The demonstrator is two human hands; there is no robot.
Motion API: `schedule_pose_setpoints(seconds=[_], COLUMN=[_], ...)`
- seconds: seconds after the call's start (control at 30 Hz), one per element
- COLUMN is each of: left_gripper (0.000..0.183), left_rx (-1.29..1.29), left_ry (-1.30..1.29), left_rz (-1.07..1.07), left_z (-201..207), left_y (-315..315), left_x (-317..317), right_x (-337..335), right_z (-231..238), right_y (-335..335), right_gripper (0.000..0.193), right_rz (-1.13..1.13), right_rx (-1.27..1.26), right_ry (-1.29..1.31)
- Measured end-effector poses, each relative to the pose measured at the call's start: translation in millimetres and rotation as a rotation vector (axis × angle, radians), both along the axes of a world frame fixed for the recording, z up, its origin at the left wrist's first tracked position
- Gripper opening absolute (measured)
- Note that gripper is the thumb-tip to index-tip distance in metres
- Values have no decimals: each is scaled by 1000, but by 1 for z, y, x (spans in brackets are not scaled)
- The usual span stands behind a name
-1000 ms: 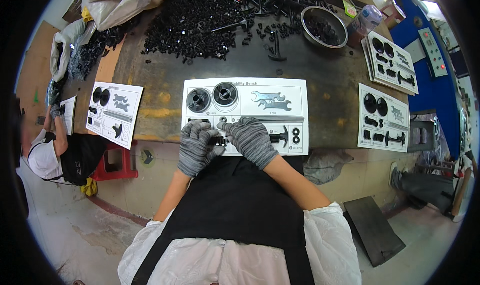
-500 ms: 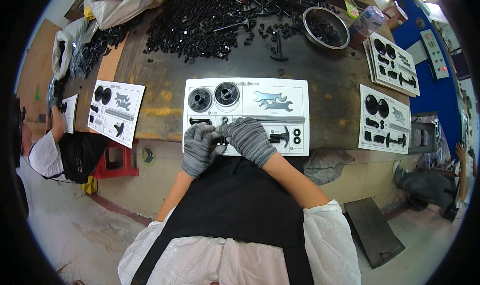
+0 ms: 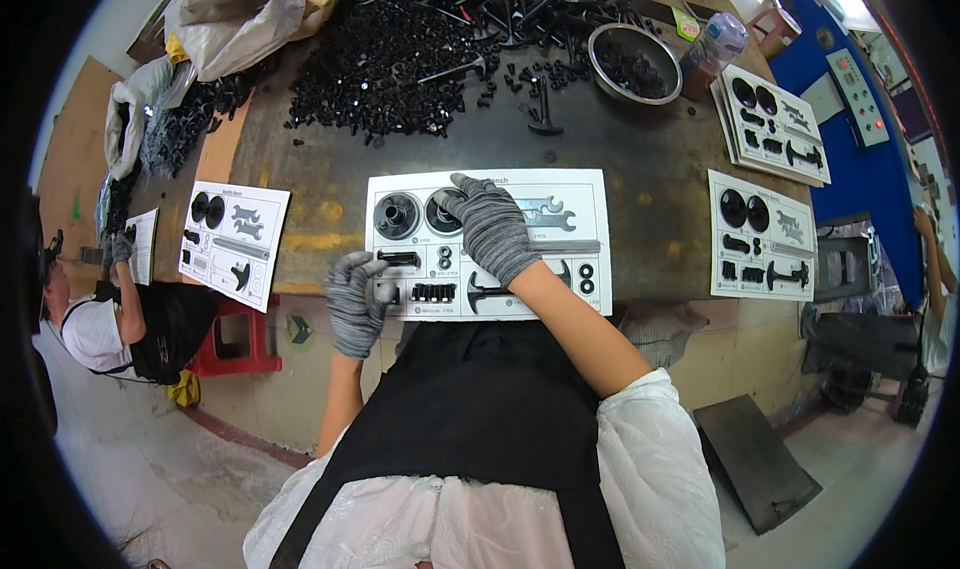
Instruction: The person picks small black hardware components from a large pile and places them into designated slots on a white cardboard backing. They repeat this process for multiple kits, stacking completed units to the side.
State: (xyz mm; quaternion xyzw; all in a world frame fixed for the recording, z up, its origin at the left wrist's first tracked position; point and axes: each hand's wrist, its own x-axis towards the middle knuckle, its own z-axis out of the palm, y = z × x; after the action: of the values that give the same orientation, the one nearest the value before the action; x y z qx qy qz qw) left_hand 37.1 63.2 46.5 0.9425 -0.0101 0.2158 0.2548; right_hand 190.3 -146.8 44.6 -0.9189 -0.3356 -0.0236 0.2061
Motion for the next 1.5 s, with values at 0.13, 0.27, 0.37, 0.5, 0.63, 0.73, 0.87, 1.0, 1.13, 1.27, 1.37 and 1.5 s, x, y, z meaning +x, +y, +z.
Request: schedule_pose_setpoints(seconds=[0.13, 0.27, 0.37, 0.5, 0.63, 0.73, 0.87, 1.0, 1.13, 1.27, 1.37, 1.5], left_gripper=[18, 20, 19, 18, 22, 23, 24, 20, 23, 28, 29, 34], left_rx=[-362, -180, -78, -155, -262, -453, -574, -712, -423, -278, -463, -223], left_ry=[134, 469, 417, 450, 509, 626, 729, 835, 929, 913, 774, 246], left_rz=[356, 429, 340, 295, 235, 171, -28, -296, -679, -847, -926, -764], left_z=[-8, -14, -9, 0, 10, 2, 21, 20, 59, 97, 78, 10], left_y=[15, 25, 8, 0, -25, -40, -72, -93, -113, -133, -152, -179], left_x=[-10, -25, -27, -26, -32, -42, -44, -47, -25, 16, 73, 190], right_x=[-22, -67, -100, -123, -130, -133, -145, -165, -191, -208, -213, -210], right_z=[19, 47, 22, -6, -33, -45, -57, -50, -92, -100, -99, -84], right_y=[-13, -27, -33, -53, -76, -90, -117, -153, -207, -256, -284, -319], right_gripper=[55, 32, 39, 48, 39, 39, 56, 52, 49, 65, 66, 46], right_rz=[-14, 233, 348, 202, 91, -9, 39, -174, -261, -322, -354, -131], right_rx=[220, 361, 243, 202, 225, 450, 817, 1108, 1298, 1517, 1672, 1962], right_ry=[63, 668, 775, 1051, 1191, 1486, 1592, 1670, 1574, 1488, 1266, 1143])
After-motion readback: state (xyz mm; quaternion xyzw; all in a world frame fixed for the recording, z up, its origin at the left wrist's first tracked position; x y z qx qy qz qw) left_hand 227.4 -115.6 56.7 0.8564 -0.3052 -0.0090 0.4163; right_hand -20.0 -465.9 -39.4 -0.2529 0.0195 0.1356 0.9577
